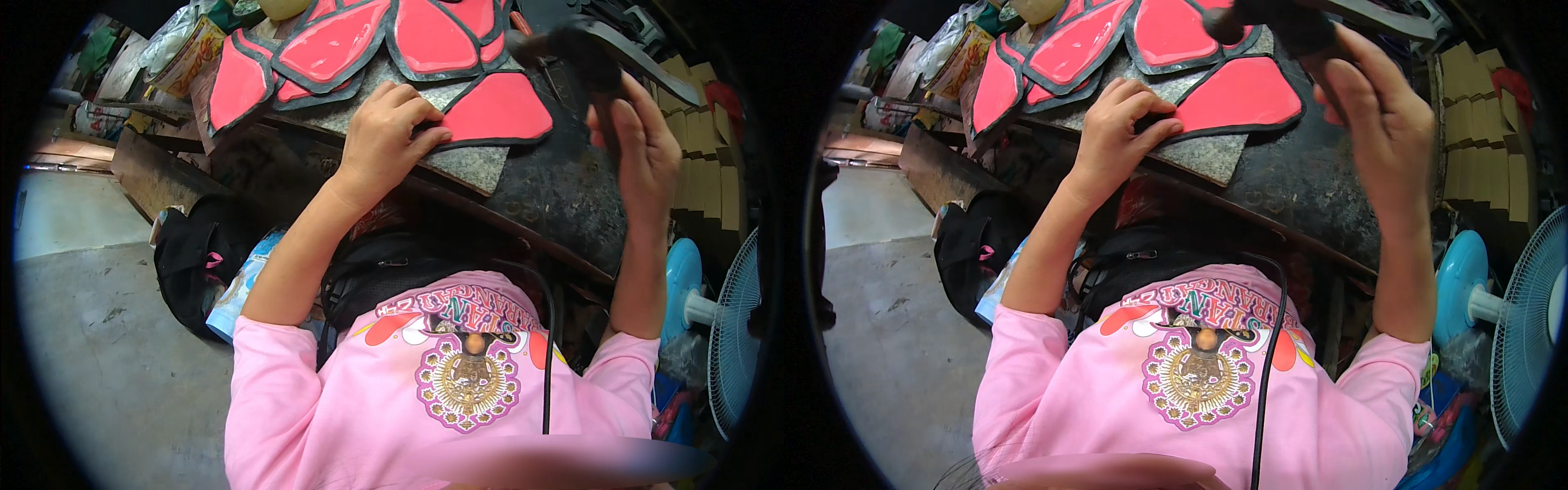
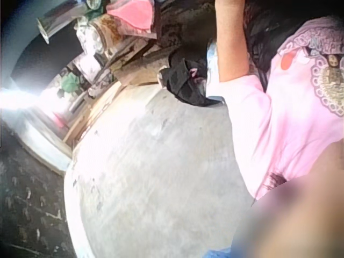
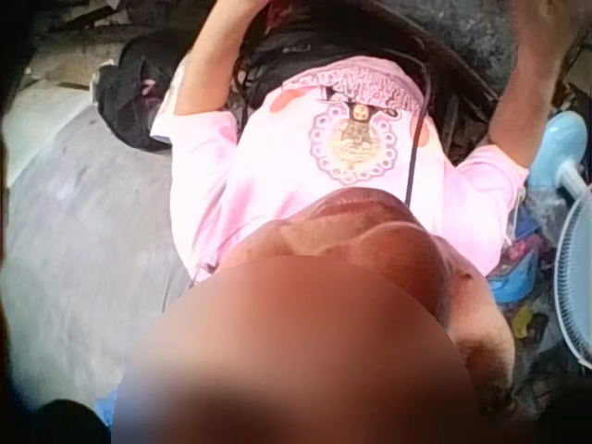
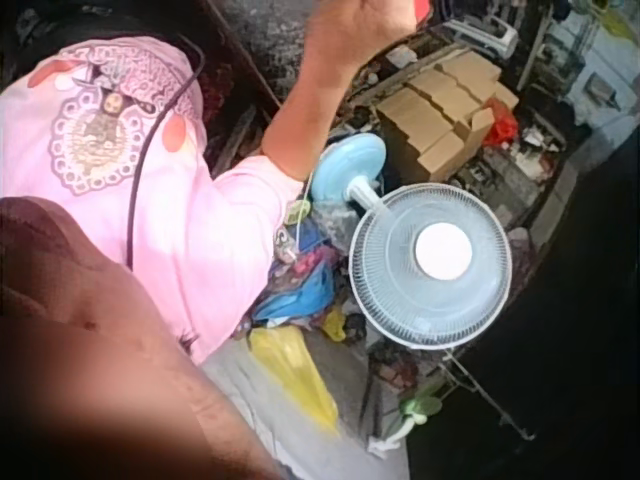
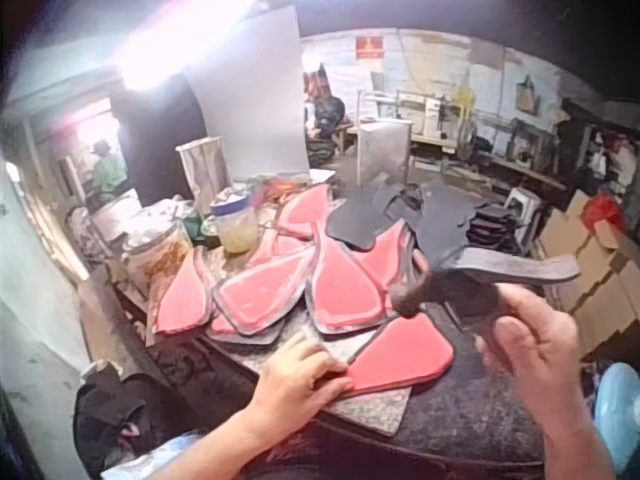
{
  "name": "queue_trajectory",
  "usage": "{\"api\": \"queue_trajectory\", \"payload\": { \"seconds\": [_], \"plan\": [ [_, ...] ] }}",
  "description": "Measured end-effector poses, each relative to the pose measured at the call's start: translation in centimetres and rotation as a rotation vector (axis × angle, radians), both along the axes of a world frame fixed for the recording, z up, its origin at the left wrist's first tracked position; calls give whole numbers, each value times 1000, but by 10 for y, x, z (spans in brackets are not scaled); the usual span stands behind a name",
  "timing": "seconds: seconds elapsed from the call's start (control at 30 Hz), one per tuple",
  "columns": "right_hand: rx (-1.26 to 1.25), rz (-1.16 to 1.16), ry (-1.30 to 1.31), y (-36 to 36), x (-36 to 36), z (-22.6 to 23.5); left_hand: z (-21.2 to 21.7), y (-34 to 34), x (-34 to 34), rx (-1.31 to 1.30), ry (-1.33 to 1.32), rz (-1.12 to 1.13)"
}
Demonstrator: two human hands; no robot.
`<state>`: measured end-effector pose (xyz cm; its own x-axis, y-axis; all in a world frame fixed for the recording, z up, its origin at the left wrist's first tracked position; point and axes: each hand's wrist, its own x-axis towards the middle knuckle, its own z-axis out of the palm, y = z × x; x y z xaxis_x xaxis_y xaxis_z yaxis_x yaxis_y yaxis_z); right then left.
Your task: The person trims the edges of pink and black material pieces using a red utility knife. They repeatedly align the pieces, cut along the edges, and inspect the trimmed results on a cluttered workbench.
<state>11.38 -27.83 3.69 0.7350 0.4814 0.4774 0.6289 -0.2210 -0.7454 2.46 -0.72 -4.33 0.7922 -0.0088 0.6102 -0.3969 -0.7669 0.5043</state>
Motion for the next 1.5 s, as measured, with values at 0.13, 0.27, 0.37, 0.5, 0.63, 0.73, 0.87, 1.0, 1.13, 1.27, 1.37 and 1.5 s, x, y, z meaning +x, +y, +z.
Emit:
{"api": "queue_trajectory", "payload": {
  "seconds": [0.13,0.27,0.37,0.5,0.63,0.73,0.87,1.0,1.13,1.27,1.37,1.5],
  "plan": [
    [-423,-77,-226,46,3,-18,-4,0,2,2,-45,4],
    [-461,-62,-255,40,7,-12,-3,-1,-2,38,-73,1],
    [-256,-62,-164,29,4,-8,0,-3,-13,57,-49,-38],
    [-453,-43,-355,35,1,-21,3,-3,-19,68,-15,-31],
    [-478,-15,-304,35,2,-17,2,-4,-17,68,-33,-23],
    [-290,-27,-168,30,-1,-4,-1,-8,-10,86,-54,-26],
    [-369,-24,-227,36,-2,-18,0,-13,2,102,-96,-48],
    [-500,-29,-298,26,7,-52,6,-15,-5,74,-16,29],
    [-462,-35,-272,23,11,-58,10,-8,-19,50,61,28],
    [-479,3,-186,33,6,-17,8,-3,-19,135,46,-29],
    [-154,-85,86,36,-5,4,7,-3,-16,147,32,-26],
    [-617,-55,-202,41,-10,-10,9,-2,-14,160,5,-39]
  ]
}}
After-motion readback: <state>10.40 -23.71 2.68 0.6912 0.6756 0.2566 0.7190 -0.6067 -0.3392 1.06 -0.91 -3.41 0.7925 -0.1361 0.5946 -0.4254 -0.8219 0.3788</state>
